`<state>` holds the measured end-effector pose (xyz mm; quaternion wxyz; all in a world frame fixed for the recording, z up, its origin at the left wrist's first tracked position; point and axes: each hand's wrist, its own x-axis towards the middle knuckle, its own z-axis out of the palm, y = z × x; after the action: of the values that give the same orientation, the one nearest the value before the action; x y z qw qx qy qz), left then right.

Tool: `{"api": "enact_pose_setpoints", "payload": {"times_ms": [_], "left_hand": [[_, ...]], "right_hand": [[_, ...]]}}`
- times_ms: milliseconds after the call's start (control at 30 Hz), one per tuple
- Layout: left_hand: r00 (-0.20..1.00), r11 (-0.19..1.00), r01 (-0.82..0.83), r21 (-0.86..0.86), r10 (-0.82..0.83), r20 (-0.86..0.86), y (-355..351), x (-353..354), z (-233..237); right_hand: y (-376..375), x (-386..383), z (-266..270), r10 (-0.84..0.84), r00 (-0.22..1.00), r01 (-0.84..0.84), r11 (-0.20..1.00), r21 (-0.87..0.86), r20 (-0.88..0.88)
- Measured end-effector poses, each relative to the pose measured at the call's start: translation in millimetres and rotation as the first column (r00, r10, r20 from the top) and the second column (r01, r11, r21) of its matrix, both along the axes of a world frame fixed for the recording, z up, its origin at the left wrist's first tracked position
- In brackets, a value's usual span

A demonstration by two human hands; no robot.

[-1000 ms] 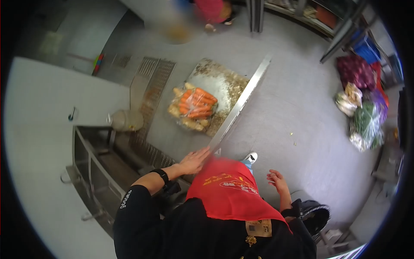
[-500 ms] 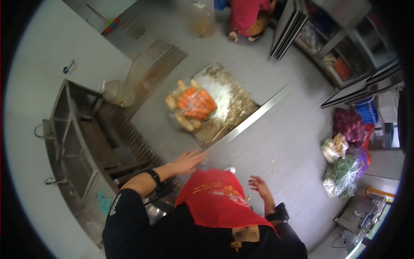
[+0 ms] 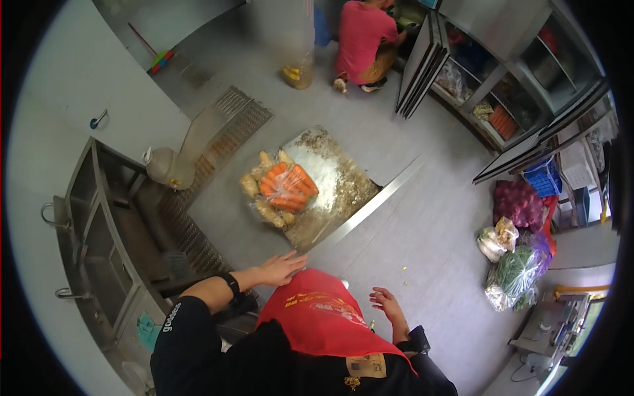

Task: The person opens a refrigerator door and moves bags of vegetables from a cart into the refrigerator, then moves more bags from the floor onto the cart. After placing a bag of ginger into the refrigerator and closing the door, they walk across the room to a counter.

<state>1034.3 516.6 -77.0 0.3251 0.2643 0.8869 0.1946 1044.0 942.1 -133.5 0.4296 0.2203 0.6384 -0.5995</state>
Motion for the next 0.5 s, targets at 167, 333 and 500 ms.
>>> {"api": "enact_pose_setpoints", "payload": {"times_ms": [167, 333, 500], "left_hand": [[0.996, 0.997, -0.065, 0.033, 0.063, 0.067, -1.3, 1.7, 4.6], [0.995, 0.995, -0.072, 0.075, 0.066, 0.075, -5.5, 2.6, 4.0], [0.996, 0.993, -0.081, 0.085, 0.077, 0.045, -7.9, 3.5, 3.6]], "right_hand": [[-1.2, 6.0, -0.9, -0.019, 1.0, 0.019, 1.0, 0.007, -0.008], [-11.6, 6.9, 7.8, 0.032, 0.999, -0.033, 0.998, 0.045, 0.014], [-20.0, 7.2, 15.0, 0.039, 0.999, -0.04, 0.998, 0.056, 0.019]]}}
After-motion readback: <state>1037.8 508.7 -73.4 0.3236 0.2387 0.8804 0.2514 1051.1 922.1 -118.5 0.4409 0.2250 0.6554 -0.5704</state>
